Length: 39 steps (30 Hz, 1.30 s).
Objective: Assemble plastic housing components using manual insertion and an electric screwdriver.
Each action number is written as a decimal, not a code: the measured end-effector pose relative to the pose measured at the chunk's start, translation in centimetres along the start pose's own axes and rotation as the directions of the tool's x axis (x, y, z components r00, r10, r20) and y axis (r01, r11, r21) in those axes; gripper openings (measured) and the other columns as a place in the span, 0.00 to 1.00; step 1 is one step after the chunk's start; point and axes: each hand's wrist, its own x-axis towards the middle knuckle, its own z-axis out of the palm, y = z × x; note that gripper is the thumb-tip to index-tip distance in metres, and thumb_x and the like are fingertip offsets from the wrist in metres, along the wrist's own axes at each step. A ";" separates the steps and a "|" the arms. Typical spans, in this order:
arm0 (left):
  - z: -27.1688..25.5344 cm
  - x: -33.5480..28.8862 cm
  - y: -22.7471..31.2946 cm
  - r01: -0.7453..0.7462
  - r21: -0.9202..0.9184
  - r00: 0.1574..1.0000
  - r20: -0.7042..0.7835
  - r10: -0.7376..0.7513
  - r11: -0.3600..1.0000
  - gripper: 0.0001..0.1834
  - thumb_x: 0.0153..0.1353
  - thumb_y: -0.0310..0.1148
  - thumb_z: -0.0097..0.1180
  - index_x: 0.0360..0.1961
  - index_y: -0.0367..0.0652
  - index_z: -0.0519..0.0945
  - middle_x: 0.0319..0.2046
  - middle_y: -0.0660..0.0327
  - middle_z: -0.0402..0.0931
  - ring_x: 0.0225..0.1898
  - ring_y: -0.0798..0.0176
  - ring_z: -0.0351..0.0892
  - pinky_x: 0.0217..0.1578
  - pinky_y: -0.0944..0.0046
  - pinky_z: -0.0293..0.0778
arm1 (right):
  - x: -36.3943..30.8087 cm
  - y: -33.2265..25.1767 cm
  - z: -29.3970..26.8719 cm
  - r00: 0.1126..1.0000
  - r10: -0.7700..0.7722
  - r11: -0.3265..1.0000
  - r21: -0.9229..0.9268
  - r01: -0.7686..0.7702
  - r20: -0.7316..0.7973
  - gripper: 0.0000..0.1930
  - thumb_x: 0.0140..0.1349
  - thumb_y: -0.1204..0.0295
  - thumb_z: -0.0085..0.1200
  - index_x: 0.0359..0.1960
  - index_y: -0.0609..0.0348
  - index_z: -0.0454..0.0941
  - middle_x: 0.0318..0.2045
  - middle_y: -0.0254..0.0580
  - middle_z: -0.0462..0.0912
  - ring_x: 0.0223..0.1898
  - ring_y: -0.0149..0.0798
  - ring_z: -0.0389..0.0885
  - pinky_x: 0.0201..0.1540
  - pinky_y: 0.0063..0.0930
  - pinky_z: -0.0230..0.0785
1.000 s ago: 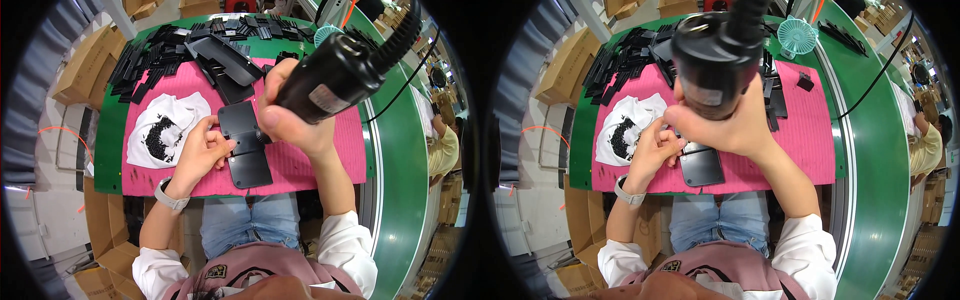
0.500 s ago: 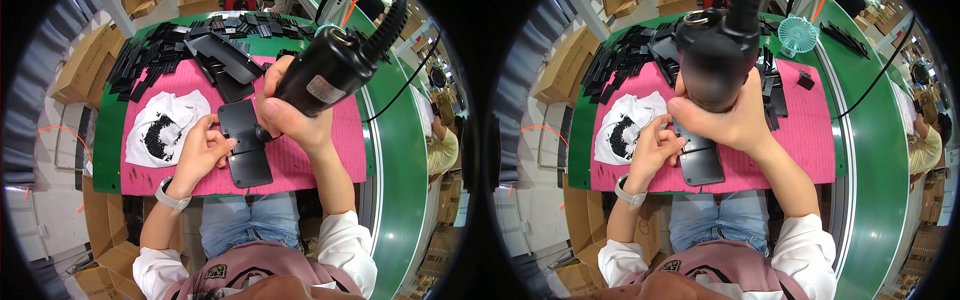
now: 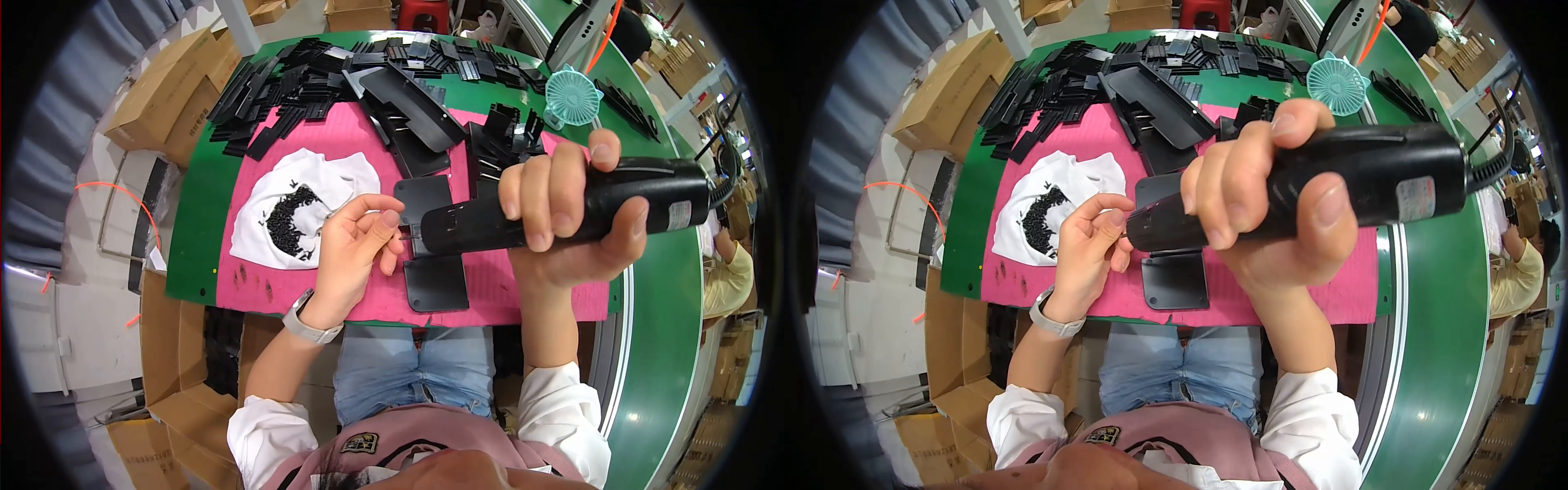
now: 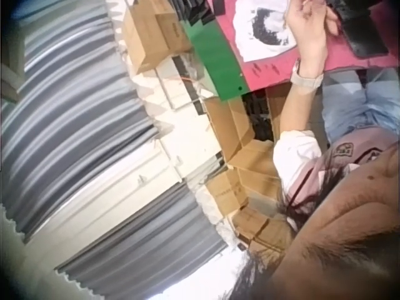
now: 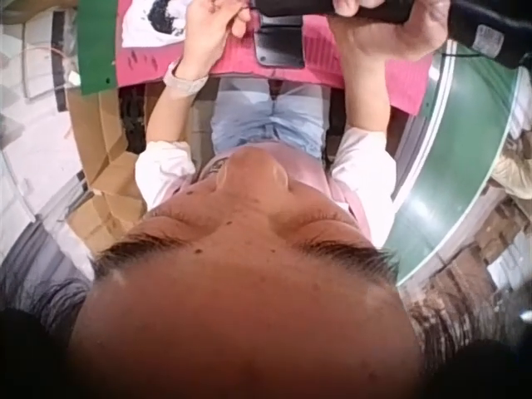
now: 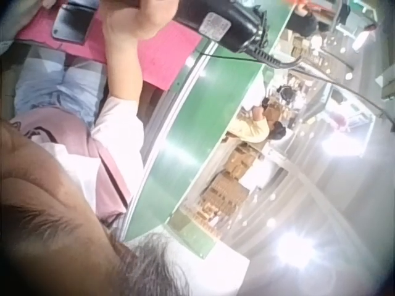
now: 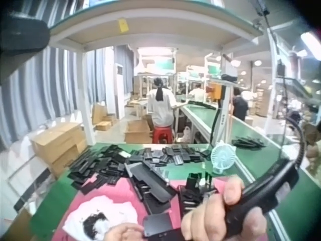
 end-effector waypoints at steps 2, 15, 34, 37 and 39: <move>0.2 0.2 -0.1 -0.015 -0.041 0.999 0.028 0.016 0.999 0.13 0.63 0.35 0.56 0.40 0.35 0.75 0.20 0.61 0.75 0.14 0.74 0.68 0.15 0.76 0.64 | -0.4 0.5 0.0 0.999 -0.028 0.996 -0.080 0.030 0.029 0.20 0.59 0.56 0.52 0.46 0.53 0.64 0.17 0.33 0.69 0.15 0.31 0.68 0.26 0.29 0.64; -0.2 -0.1 -0.4 -0.029 -0.052 0.999 0.025 0.031 0.998 0.10 0.63 0.32 0.56 0.37 0.34 0.76 0.21 0.61 0.76 0.15 0.74 0.70 0.16 0.77 0.64 | -1.0 1.7 -0.6 0.996 0.016 0.993 -0.114 -0.006 0.085 0.20 0.60 0.54 0.52 0.44 0.51 0.64 0.17 0.29 0.69 0.14 0.29 0.68 0.28 0.28 0.65; 1.1 0.0 -0.3 0.006 0.496 0.996 -0.084 0.040 0.869 0.22 0.64 0.33 0.52 0.52 0.29 0.64 0.18 0.59 0.73 0.11 0.72 0.68 0.12 0.71 0.62 | 0.1 1.3 -0.3 0.983 0.146 0.965 -0.203 -0.168 -0.115 0.14 0.53 0.73 0.55 0.37 0.66 0.65 0.15 0.39 0.68 0.12 0.29 0.65 0.15 0.22 0.59; 0.8 0.4 -0.4 0.008 0.598 0.999 0.033 -0.034 0.801 0.27 0.62 0.31 0.52 0.57 0.26 0.61 0.16 0.58 0.75 0.11 0.69 0.72 0.13 0.69 0.65 | 0.0 1.5 -0.1 0.978 0.149 0.951 -0.250 -0.182 -0.147 0.15 0.52 0.74 0.58 0.37 0.67 0.67 0.16 0.37 0.71 0.13 0.28 0.68 0.16 0.20 0.61; 0.9 0.4 -0.2 0.034 0.602 0.997 0.039 -0.072 0.797 0.26 0.62 0.31 0.52 0.56 0.26 0.61 0.16 0.57 0.75 0.11 0.68 0.72 0.12 0.69 0.65 | 0.0 1.6 0.1 0.976 0.162 0.936 -0.289 -0.199 -0.146 0.14 0.52 0.74 0.58 0.37 0.67 0.68 0.17 0.37 0.72 0.14 0.27 0.69 0.17 0.20 0.62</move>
